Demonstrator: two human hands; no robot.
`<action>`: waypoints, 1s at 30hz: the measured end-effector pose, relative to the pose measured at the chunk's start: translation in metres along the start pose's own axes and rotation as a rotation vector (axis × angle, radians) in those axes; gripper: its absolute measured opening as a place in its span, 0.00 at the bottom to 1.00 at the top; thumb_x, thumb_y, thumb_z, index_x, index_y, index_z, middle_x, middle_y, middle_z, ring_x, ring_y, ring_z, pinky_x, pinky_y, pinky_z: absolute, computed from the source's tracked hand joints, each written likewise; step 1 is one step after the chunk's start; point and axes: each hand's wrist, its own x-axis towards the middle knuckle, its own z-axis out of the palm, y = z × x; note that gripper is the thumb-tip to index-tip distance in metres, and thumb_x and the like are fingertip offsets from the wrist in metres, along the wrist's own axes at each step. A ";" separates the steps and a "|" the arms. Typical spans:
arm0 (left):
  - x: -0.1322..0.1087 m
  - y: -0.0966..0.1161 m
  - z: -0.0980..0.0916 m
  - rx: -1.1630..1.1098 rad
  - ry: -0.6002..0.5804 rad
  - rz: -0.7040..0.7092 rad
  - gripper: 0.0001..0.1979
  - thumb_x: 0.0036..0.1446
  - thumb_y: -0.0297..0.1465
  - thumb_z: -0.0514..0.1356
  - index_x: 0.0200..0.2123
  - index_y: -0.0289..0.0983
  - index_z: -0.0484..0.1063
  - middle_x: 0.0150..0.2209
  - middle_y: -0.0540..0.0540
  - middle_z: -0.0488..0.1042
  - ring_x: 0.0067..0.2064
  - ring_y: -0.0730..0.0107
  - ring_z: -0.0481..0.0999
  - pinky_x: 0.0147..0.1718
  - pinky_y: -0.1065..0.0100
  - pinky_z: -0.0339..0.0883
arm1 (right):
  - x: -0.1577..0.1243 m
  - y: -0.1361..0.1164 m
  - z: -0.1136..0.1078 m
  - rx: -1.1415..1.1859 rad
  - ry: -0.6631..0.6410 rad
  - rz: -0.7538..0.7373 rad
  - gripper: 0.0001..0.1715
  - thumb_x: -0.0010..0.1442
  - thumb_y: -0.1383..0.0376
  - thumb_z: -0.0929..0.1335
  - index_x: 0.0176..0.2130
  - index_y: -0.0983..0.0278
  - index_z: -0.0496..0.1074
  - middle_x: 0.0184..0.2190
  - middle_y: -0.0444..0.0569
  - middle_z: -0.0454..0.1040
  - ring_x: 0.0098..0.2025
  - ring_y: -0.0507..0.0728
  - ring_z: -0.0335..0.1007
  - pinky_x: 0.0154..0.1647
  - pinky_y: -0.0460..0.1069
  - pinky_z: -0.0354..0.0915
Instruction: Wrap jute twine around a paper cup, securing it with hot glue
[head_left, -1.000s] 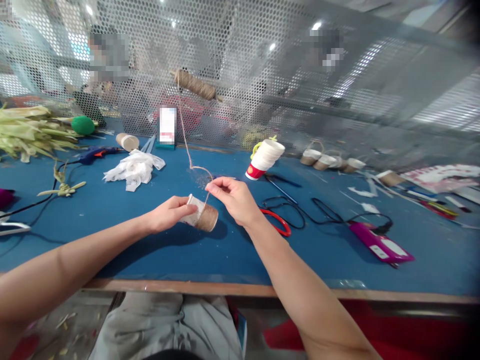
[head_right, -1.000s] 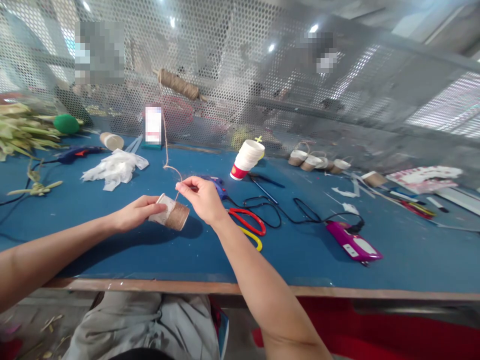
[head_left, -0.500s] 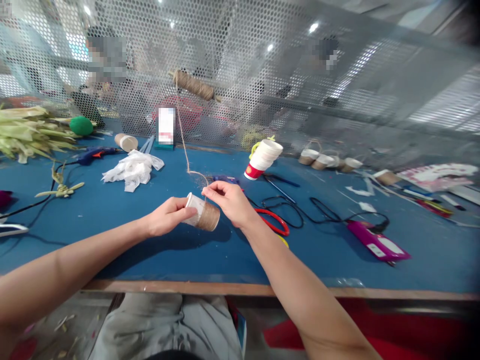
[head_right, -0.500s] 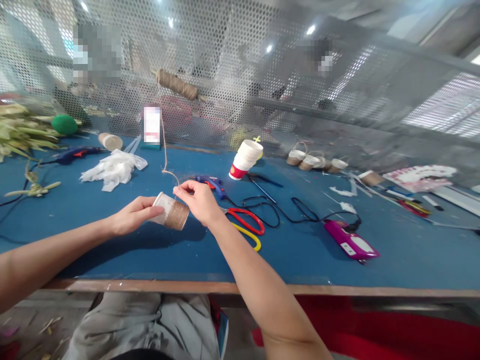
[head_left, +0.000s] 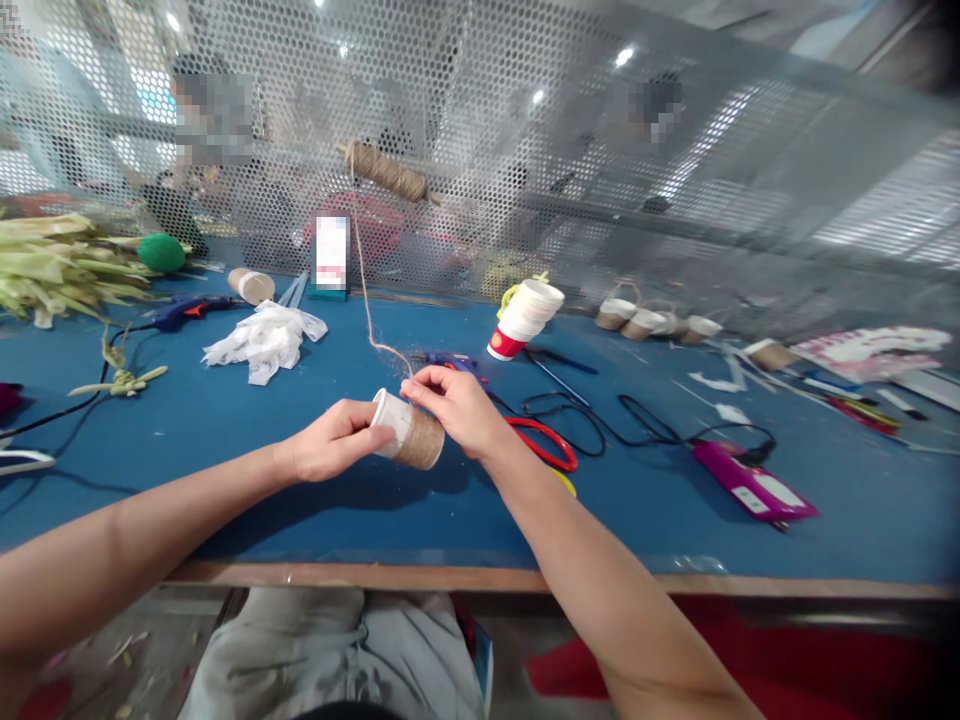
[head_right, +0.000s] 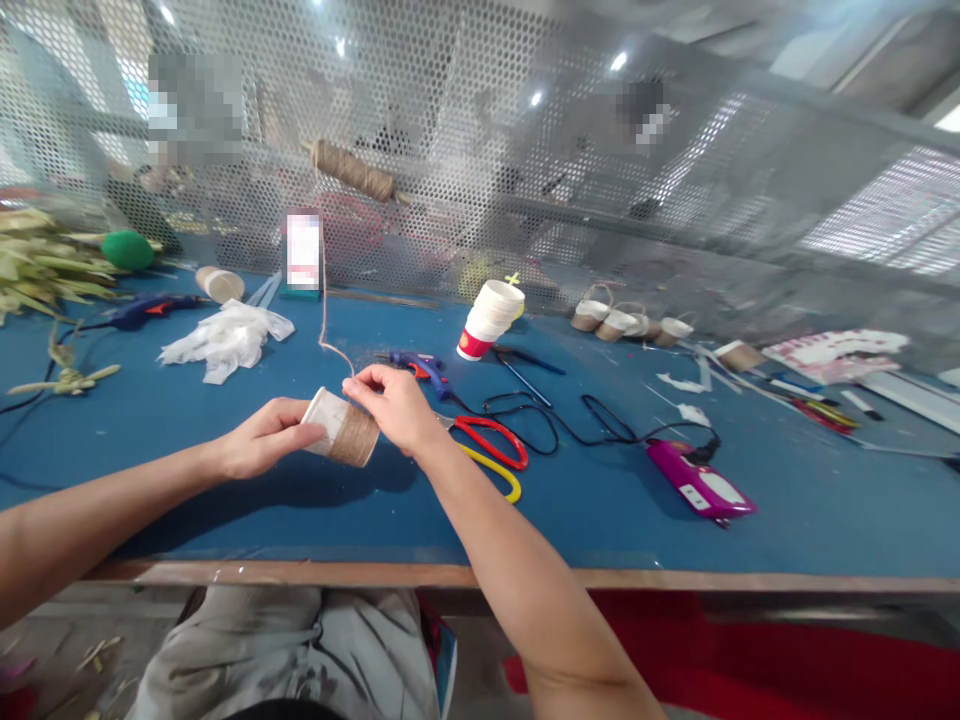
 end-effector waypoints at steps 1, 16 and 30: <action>0.000 0.001 0.000 0.017 0.003 0.009 0.17 0.54 0.38 0.49 0.30 0.29 0.69 0.26 0.48 0.66 0.29 0.72 0.63 0.31 0.71 0.60 | 0.000 0.000 0.000 0.004 -0.004 0.006 0.14 0.50 0.57 0.65 0.26 0.66 0.68 0.23 0.45 0.68 0.26 0.50 0.61 0.28 0.47 0.58; -0.001 0.005 -0.002 0.238 0.007 0.178 0.15 0.56 0.35 0.46 0.25 0.31 0.64 0.23 0.49 0.61 0.26 0.75 0.57 0.28 0.72 0.57 | -0.001 0.002 0.001 0.039 -0.062 0.038 0.15 0.49 0.56 0.66 0.25 0.66 0.66 0.22 0.43 0.66 0.24 0.49 0.59 0.27 0.46 0.56; 0.003 -0.005 -0.004 -0.015 0.136 0.035 0.20 0.53 0.42 0.50 0.32 0.29 0.69 0.31 0.45 0.70 0.33 0.67 0.67 0.35 0.69 0.61 | 0.000 0.001 -0.009 0.219 -0.159 0.213 0.24 0.53 0.48 0.60 0.32 0.66 0.69 0.27 0.48 0.71 0.30 0.52 0.67 0.28 0.47 0.63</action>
